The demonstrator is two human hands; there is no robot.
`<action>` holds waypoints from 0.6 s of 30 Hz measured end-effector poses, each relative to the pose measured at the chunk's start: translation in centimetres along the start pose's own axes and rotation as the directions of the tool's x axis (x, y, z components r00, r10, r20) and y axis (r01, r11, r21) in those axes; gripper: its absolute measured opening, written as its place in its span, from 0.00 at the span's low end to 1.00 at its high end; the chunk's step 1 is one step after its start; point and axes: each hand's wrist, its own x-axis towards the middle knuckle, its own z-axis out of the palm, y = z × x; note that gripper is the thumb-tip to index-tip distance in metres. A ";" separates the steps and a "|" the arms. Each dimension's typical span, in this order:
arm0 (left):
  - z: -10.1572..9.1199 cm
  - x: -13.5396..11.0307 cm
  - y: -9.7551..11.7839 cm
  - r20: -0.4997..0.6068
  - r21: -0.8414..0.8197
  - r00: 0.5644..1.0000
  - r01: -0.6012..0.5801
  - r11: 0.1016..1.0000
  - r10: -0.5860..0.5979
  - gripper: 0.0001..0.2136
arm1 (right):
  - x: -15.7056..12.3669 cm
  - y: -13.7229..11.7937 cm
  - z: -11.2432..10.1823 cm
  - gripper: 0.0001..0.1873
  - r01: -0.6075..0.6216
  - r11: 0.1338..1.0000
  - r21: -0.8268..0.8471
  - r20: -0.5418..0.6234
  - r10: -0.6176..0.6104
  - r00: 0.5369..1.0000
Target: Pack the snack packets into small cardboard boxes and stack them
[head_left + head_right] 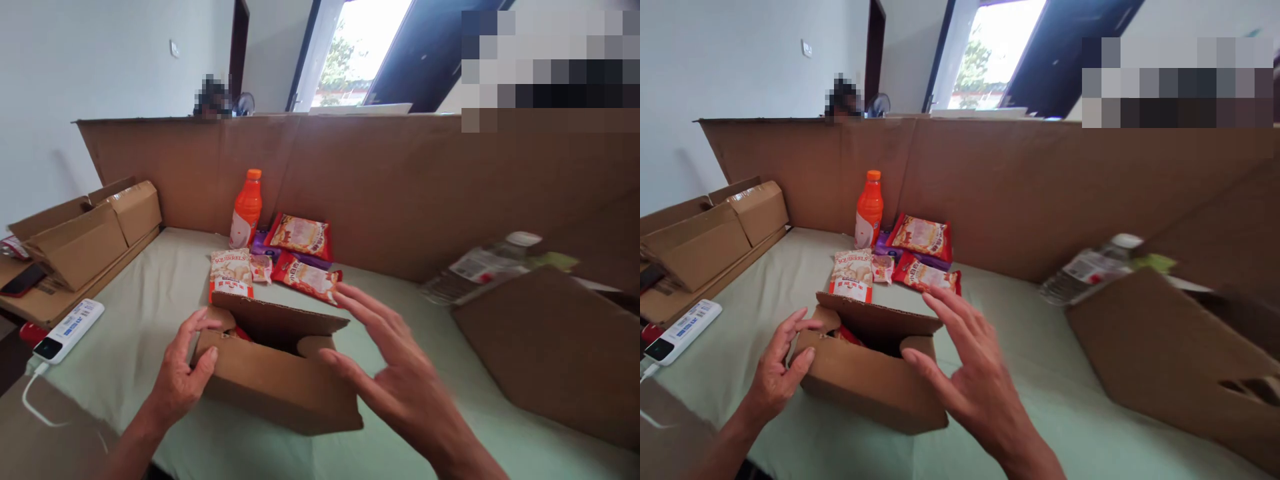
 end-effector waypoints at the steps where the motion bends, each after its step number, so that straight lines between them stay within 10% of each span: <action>1: 0.2 0.0 -0.1 -0.045 0.030 0.999 -0.009 1.000 0.010 0.26 | 0.1 -0.1 0.1 0.27 0.023 1.000 -0.005 0.041 -0.023 0.999; 5: 0.4 0.2 -0.4 -0.097 0.177 0.993 -0.055 0.983 0.073 0.27 | -0.5 -0.8 0.9 0.20 0.095 0.993 0.064 0.302 -0.110 0.947; 10: -0.8 0.8 -0.7 0.176 0.143 0.983 -0.073 0.987 0.047 0.19 | -3.4 0.3 3.1 0.15 0.092 0.995 0.042 0.175 -0.098 0.980; 14: -2.1 2.1 -1.4 0.297 0.061 0.955 -0.035 0.998 0.016 0.19 | -6.2 1.8 4.7 0.17 -0.160 0.982 0.101 -0.007 0.162 0.987; 18: -2.5 3.6 -2.3 0.404 -0.110 0.913 -0.012 0.994 0.056 0.23 | -7.5 2.2 5.1 0.22 -0.419 0.857 0.300 0.060 0.421 0.905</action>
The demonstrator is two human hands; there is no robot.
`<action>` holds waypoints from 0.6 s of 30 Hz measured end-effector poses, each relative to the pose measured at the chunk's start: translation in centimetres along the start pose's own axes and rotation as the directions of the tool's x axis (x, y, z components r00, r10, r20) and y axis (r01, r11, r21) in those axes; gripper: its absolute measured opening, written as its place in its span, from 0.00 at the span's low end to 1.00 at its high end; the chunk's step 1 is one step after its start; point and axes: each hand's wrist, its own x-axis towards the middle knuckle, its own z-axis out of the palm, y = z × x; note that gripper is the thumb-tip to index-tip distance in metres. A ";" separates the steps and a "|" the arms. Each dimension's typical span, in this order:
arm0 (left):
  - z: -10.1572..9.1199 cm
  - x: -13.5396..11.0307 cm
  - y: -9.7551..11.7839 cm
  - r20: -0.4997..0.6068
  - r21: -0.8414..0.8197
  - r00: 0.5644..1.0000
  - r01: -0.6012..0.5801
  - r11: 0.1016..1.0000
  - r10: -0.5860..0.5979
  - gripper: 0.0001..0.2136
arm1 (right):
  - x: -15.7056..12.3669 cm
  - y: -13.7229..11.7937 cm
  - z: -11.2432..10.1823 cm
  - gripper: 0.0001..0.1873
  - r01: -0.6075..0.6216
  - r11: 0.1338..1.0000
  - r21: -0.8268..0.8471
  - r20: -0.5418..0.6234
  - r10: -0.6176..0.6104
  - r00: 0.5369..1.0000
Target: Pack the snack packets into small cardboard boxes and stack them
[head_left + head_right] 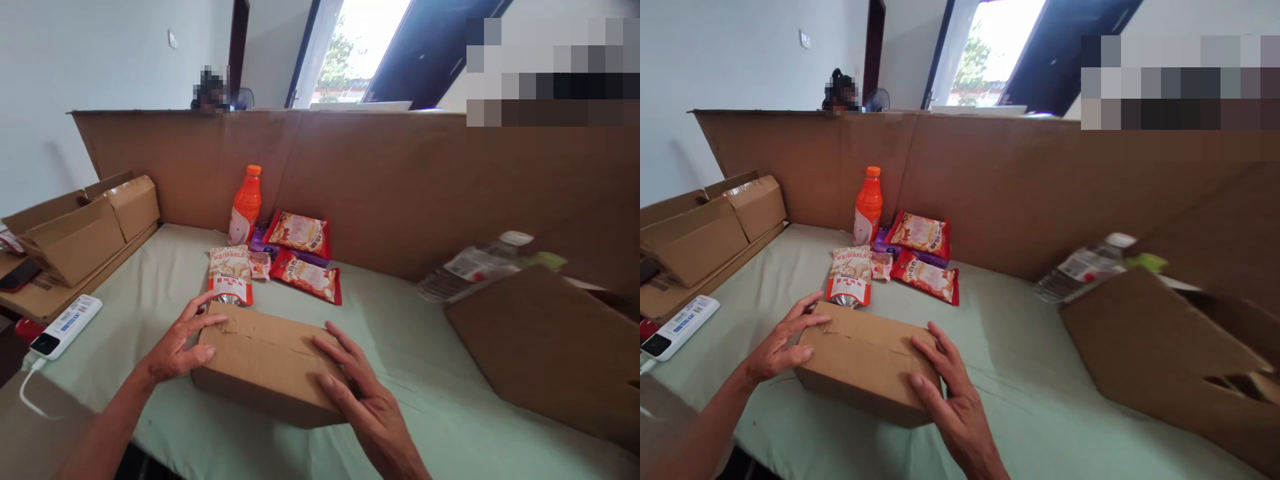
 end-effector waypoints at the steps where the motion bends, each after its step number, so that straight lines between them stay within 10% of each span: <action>1: 0.0 0.0 -0.1 0.007 -0.041 1.000 -0.006 0.999 0.007 0.23 | 0.0 0.0 -0.1 0.23 -0.030 0.999 0.032 0.020 0.029 0.999; 8: 1.4 -6.6 0.9 -0.234 0.040 0.970 0.073 0.997 -0.061 0.24 | 2.7 -1.1 1.5 0.21 -0.018 0.986 0.168 0.213 -0.019 0.977; 14: -1.0 -12.5 2.9 -0.435 0.239 0.899 0.158 0.958 -0.040 0.20 | 8.2 -4.3 9.5 0.22 0.028 0.921 0.389 0.423 -0.206 0.882; 18: -2.3 -13.9 3.7 -0.397 0.469 0.918 0.188 0.863 0.016 0.26 | 12.1 -5.5 14.9 0.23 0.124 0.915 0.384 0.346 -0.267 0.900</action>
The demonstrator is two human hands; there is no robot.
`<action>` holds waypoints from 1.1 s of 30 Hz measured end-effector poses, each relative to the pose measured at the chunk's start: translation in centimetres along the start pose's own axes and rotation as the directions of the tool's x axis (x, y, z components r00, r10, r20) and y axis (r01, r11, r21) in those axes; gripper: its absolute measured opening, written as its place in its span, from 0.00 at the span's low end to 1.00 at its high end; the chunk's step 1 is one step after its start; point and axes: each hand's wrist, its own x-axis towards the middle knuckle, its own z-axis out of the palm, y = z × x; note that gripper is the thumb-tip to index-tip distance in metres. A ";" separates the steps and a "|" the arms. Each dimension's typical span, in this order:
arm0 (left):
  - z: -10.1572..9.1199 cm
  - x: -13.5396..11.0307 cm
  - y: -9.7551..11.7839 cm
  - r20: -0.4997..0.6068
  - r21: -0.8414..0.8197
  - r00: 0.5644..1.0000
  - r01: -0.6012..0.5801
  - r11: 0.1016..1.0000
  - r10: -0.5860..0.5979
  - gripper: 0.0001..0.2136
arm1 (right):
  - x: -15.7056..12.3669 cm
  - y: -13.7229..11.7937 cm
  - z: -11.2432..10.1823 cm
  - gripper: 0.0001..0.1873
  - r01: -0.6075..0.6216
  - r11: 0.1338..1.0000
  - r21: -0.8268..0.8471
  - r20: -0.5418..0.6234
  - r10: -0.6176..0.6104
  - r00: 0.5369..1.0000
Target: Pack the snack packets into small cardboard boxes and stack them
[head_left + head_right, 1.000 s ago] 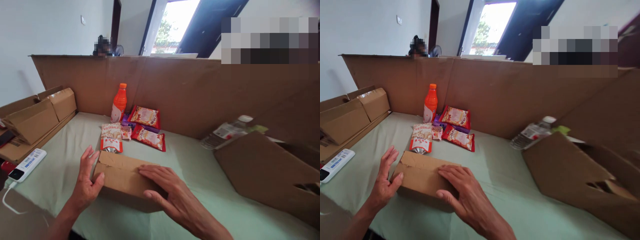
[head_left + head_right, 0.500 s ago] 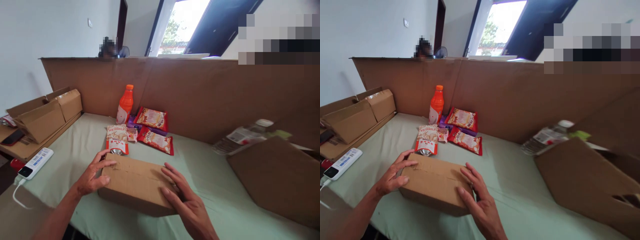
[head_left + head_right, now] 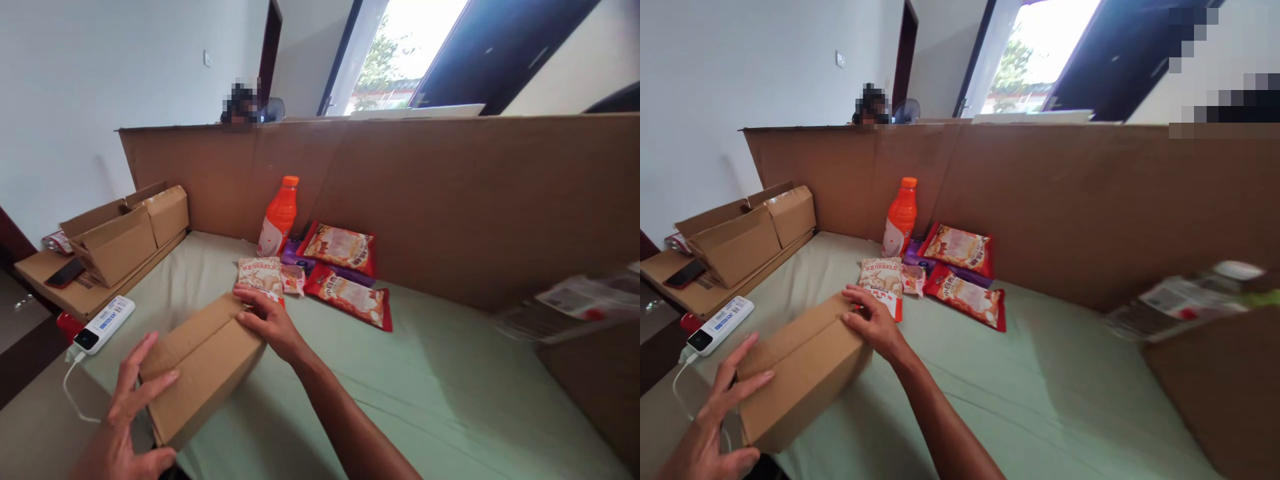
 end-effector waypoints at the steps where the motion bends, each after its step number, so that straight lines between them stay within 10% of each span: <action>1: -0.1 -0.1 0.0 -0.003 0.060 1.000 -0.006 0.998 0.006 0.27 | 0.8 0.3 0.5 0.23 0.010 1.000 -0.029 -0.043 -0.011 0.999; 7: 0.7 0.7 0.3 -0.096 0.238 0.993 -0.044 0.970 0.069 0.27 | -2.3 -0.1 2.4 0.13 0.108 0.932 -0.347 -0.281 -0.213 0.936; 13: 1.8 3.5 -0.5 -0.158 0.355 0.980 -0.057 0.933 0.121 0.24 | -6.0 0.0 4.7 0.31 0.261 0.809 -0.526 -0.029 -0.324 0.946; 33: 7.0 23.2 -15.5 -0.378 0.366 0.926 0.170 0.915 -0.021 0.20 | 11.6 10.9 11.7 0.45 -0.074 0.932 -0.354 0.037 0.093 0.995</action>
